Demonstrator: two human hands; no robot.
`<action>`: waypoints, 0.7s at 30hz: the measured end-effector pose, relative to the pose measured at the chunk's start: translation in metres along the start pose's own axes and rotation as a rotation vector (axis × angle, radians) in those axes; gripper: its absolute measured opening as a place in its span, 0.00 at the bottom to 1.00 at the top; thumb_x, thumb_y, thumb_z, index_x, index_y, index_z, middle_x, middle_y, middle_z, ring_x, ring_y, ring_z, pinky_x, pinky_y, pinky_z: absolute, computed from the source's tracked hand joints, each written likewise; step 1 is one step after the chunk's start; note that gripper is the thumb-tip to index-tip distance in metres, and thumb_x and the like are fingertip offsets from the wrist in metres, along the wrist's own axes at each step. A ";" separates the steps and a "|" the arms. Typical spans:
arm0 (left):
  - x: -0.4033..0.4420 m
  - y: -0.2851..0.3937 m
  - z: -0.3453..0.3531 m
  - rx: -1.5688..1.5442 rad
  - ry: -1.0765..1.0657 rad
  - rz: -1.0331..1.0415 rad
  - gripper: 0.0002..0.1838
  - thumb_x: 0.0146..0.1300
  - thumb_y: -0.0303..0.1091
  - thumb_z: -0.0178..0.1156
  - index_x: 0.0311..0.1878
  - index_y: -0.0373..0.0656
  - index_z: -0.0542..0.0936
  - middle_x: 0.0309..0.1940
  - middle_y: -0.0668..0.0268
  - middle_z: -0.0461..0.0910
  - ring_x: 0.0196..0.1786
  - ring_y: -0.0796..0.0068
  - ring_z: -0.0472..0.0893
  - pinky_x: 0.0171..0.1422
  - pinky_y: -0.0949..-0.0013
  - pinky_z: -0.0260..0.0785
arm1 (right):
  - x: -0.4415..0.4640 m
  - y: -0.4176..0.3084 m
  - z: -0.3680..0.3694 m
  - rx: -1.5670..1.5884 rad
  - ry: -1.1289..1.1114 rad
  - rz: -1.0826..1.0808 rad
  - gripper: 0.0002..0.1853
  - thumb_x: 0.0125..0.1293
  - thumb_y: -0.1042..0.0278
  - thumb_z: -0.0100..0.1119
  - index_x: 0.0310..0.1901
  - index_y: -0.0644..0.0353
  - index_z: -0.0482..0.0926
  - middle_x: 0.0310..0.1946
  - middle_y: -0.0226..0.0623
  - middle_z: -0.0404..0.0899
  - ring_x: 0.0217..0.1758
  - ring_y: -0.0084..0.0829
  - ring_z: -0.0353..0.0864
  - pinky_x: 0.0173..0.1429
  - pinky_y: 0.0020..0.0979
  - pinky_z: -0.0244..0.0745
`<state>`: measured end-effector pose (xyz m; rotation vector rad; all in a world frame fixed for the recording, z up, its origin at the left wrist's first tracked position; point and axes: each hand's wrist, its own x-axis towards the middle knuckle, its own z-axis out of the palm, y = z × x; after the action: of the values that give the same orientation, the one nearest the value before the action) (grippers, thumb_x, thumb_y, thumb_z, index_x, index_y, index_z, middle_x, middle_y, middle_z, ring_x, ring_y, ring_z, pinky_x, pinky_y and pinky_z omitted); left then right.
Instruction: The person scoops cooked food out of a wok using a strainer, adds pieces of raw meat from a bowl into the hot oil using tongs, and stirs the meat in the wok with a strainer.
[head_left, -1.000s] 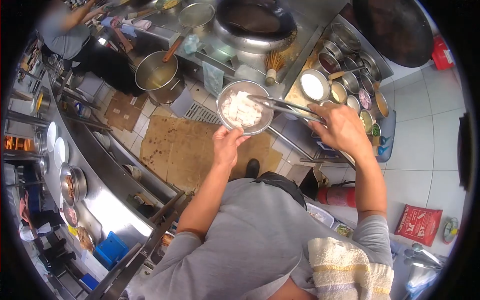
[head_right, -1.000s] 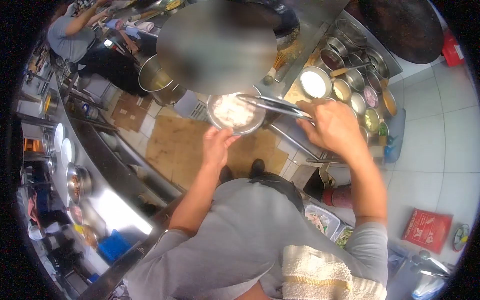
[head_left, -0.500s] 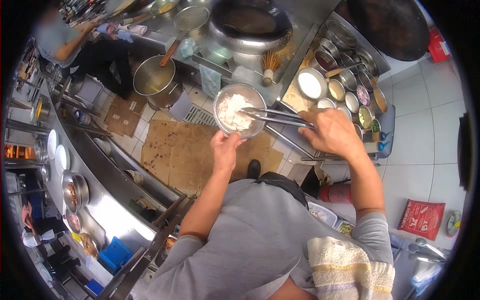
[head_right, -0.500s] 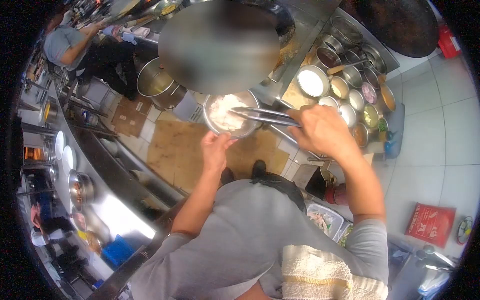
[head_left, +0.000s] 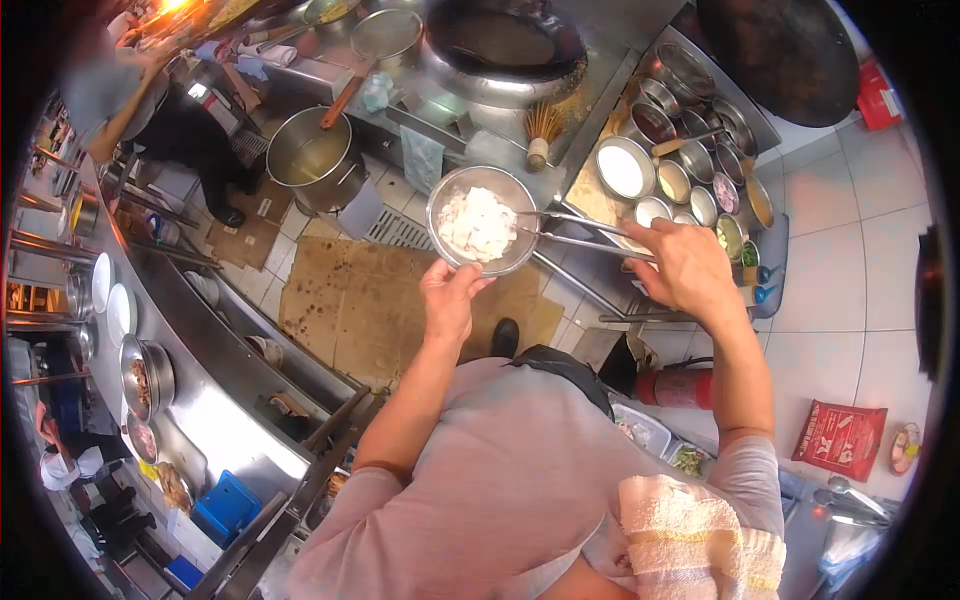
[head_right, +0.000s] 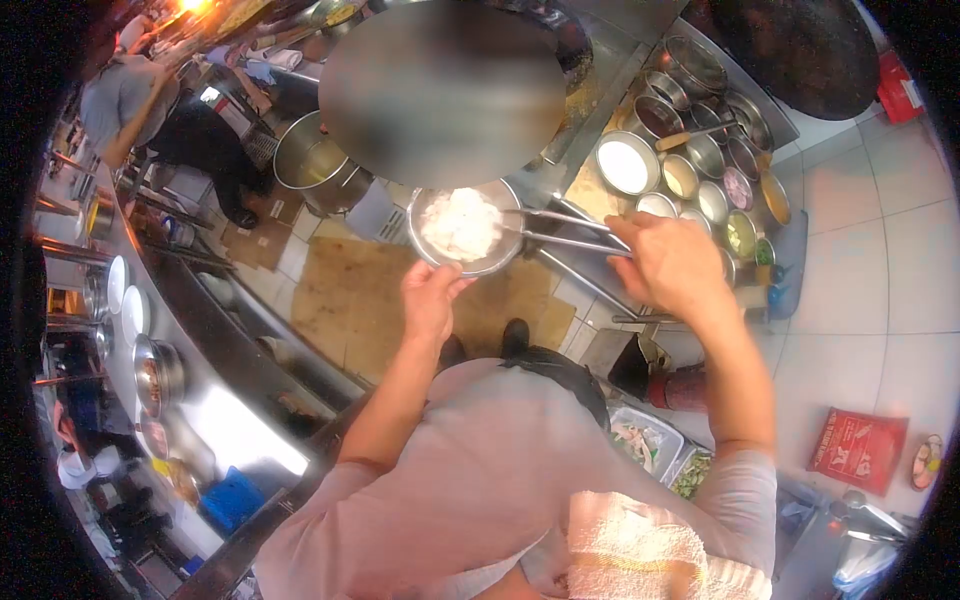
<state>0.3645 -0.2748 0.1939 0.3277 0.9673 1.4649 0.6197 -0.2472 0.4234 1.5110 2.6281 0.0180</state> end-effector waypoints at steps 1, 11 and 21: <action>0.000 0.001 0.000 0.001 -0.004 0.005 0.08 0.61 0.20 0.60 0.43 0.34 0.81 0.40 0.62 0.84 0.41 0.72 0.85 0.46 0.64 0.83 | -0.002 0.001 -0.004 -0.001 0.012 0.007 0.22 0.59 0.62 0.68 0.55 0.57 0.82 0.31 0.44 0.81 0.34 0.49 0.81 0.38 0.46 0.75; -0.004 -0.017 -0.004 0.157 -0.075 0.134 0.08 0.63 0.20 0.61 0.45 0.34 0.81 0.41 0.61 0.85 0.40 0.73 0.84 0.47 0.67 0.82 | 0.012 -0.011 -0.008 -0.003 -0.064 0.007 0.19 0.61 0.56 0.65 0.51 0.57 0.83 0.31 0.44 0.83 0.36 0.46 0.84 0.42 0.44 0.79; -0.006 -0.020 -0.008 0.251 -0.058 0.234 0.02 0.62 0.19 0.60 0.38 0.31 0.80 0.47 0.65 0.77 0.41 0.77 0.82 0.46 0.67 0.84 | 0.022 -0.014 -0.001 0.090 0.019 -0.035 0.17 0.60 0.59 0.66 0.48 0.59 0.85 0.29 0.48 0.83 0.36 0.49 0.84 0.42 0.44 0.77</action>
<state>0.3734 -0.2861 0.1769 0.6827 1.0958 1.5358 0.5966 -0.2354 0.4219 1.4985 2.7039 -0.0914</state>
